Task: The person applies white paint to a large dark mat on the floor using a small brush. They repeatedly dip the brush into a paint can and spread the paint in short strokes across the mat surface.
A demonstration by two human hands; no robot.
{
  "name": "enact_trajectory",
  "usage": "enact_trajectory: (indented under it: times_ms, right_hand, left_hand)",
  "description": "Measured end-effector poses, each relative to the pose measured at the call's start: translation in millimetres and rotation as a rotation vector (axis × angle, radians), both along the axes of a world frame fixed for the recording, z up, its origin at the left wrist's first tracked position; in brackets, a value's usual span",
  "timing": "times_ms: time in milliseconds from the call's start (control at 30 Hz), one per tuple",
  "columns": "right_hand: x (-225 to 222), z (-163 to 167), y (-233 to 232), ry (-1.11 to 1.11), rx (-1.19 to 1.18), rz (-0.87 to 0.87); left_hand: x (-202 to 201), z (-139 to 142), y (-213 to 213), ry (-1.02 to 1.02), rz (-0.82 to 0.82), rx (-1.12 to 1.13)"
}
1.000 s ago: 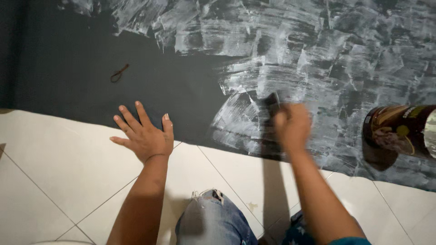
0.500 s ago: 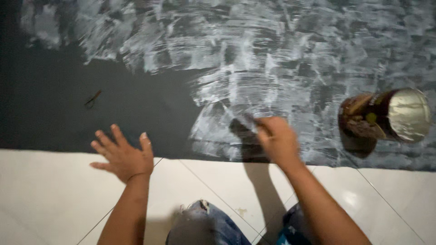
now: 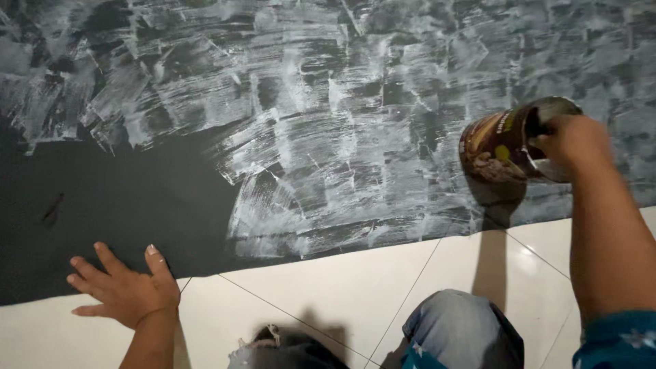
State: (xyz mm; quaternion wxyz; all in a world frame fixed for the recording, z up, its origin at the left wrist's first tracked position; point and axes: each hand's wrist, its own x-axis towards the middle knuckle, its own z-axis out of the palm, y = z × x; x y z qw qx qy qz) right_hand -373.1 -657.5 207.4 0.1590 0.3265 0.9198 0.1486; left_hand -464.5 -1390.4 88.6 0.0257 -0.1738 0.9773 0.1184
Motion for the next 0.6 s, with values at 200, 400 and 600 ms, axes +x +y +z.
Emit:
enact_trajectory:
  times_ms: [200, 400, 600]
  right_hand:
    - [2.7, -28.9, 7.7, -0.003, -0.085, 0.026]
    - [-2.8, 0.1, -80.7, 0.234, -0.226, -0.059]
    - [-45.5, 26.8, -243.9, 0.502, -0.699, -0.195]
  left_hand:
    - [-0.5, 1.8, 0.5, -0.021, 0.028, 0.02]
    - [-5.5, 3.9, -9.2, -0.004, 0.018, -0.02]
    - [-9.0, 1.7, -25.2, -0.034, 0.013, -0.059]
